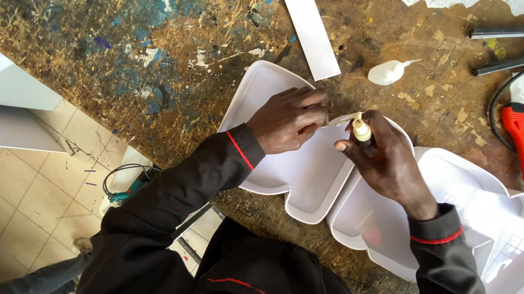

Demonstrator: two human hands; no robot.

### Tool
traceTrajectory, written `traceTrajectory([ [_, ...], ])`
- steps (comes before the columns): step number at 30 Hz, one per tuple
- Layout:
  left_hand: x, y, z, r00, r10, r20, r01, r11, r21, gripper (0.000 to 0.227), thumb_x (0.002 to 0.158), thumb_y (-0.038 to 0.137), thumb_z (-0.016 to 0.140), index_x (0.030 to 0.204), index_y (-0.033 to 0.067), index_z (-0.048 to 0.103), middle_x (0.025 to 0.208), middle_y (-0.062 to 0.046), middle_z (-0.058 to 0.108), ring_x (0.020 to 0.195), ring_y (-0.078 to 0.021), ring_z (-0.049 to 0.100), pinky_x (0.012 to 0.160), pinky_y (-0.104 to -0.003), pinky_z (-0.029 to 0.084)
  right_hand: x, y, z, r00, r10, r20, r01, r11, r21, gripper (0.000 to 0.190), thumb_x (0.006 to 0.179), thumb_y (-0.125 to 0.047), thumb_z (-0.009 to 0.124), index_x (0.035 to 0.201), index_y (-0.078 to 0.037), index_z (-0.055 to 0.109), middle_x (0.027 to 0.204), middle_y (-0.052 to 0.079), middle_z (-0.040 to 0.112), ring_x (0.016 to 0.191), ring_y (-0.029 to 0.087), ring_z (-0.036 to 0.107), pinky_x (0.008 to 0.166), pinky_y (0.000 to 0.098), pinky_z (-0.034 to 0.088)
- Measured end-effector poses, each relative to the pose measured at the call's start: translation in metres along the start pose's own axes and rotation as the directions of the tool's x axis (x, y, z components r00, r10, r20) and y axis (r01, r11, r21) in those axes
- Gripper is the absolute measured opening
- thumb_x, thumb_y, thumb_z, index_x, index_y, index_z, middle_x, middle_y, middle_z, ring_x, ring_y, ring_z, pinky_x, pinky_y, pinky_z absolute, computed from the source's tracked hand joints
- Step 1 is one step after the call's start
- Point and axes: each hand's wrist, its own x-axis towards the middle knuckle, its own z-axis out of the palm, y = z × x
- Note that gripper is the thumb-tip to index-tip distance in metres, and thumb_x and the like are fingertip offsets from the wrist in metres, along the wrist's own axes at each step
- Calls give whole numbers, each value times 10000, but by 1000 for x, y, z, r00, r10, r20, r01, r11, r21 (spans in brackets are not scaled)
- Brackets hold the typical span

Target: The person applies glue to the edges of white plastic components and presses them together. They use a heat gun to warm the joints and a utility knife to trim excess material, then place a cardboard template over the assembly.

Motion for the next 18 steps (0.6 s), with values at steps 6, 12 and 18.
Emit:
traceTrajectory([
  [6,2,6,-7,999,-30,18,31,998,-47,210,1037,7,732,1011,164,596,1115,0,538,1111,-332,708,939,-500,606,7,-7,11,994,104,43,-107,990,90,472,1137,-536,613,1047,-91,737,793,129,622,717,277,573,704,441,479],
  [12,4,7,-10,999,-30,25,32,996,-80,210,1037,-3,739,997,142,592,1108,-8,535,1109,-348,706,919,-516,615,-3,26,28,981,192,27,-193,971,138,679,1170,-671,397,1037,-110,756,798,94,689,795,257,669,765,423,532],
  [18,2,3,-6,999,-25,23,26,996,-83,174,1052,17,739,1002,128,616,1135,-19,553,1130,-341,716,919,-500,616,-3,27,37,990,124,-68,-112,979,168,660,1200,-614,432,938,-77,713,728,104,637,743,277,653,736,444,538],
])
